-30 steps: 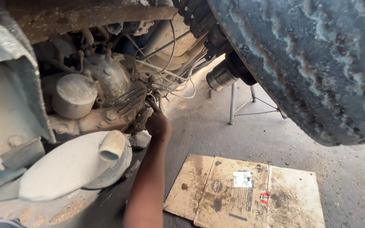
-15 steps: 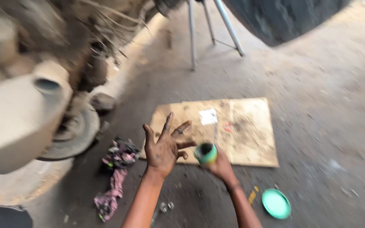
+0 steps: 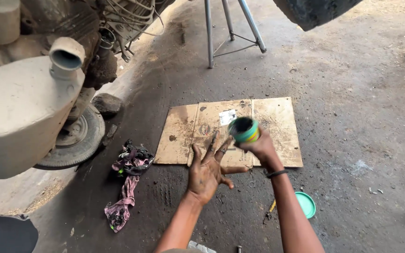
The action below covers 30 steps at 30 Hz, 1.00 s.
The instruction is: Replacing or repairing mechanical components on the underside of an auto-rickshaw or similar small vehicle.
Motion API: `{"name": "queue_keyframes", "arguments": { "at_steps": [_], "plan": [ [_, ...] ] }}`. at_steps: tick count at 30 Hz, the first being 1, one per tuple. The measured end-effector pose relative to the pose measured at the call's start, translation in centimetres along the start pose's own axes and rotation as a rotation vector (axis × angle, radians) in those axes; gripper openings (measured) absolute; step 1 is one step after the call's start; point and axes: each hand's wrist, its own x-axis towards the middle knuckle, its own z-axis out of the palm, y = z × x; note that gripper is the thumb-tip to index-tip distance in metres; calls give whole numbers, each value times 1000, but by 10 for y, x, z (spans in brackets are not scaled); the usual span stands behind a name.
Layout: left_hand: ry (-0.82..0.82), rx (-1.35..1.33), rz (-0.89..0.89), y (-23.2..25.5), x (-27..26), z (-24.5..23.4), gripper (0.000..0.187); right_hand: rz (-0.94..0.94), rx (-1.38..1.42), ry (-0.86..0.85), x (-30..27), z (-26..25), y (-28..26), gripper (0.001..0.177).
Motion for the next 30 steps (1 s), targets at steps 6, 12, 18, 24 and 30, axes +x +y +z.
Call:
{"name": "queue_keyframes", "arguments": {
  "at_steps": [6, 12, 18, 24, 30],
  "plan": [
    [176, 327, 97, 26, 13, -30, 110, -42, -39, 24, -3, -1, -37, 82],
    [385, 1055, 117, -18, 21, 4, 118, -201, -381, -27, -10, 44, -28, 90],
    [232, 1233, 142, -9, -1, 10, 119, -70, -644, 44, -9, 33, -54, 100],
    [231, 914, 162, 17, 4, -3, 112, -112, -613, 190, -23, 34, -47, 98],
    [300, 699, 180, -11, 13, -7, 107, -331, -531, 137, -22, 52, -41, 95]
  ]
}}
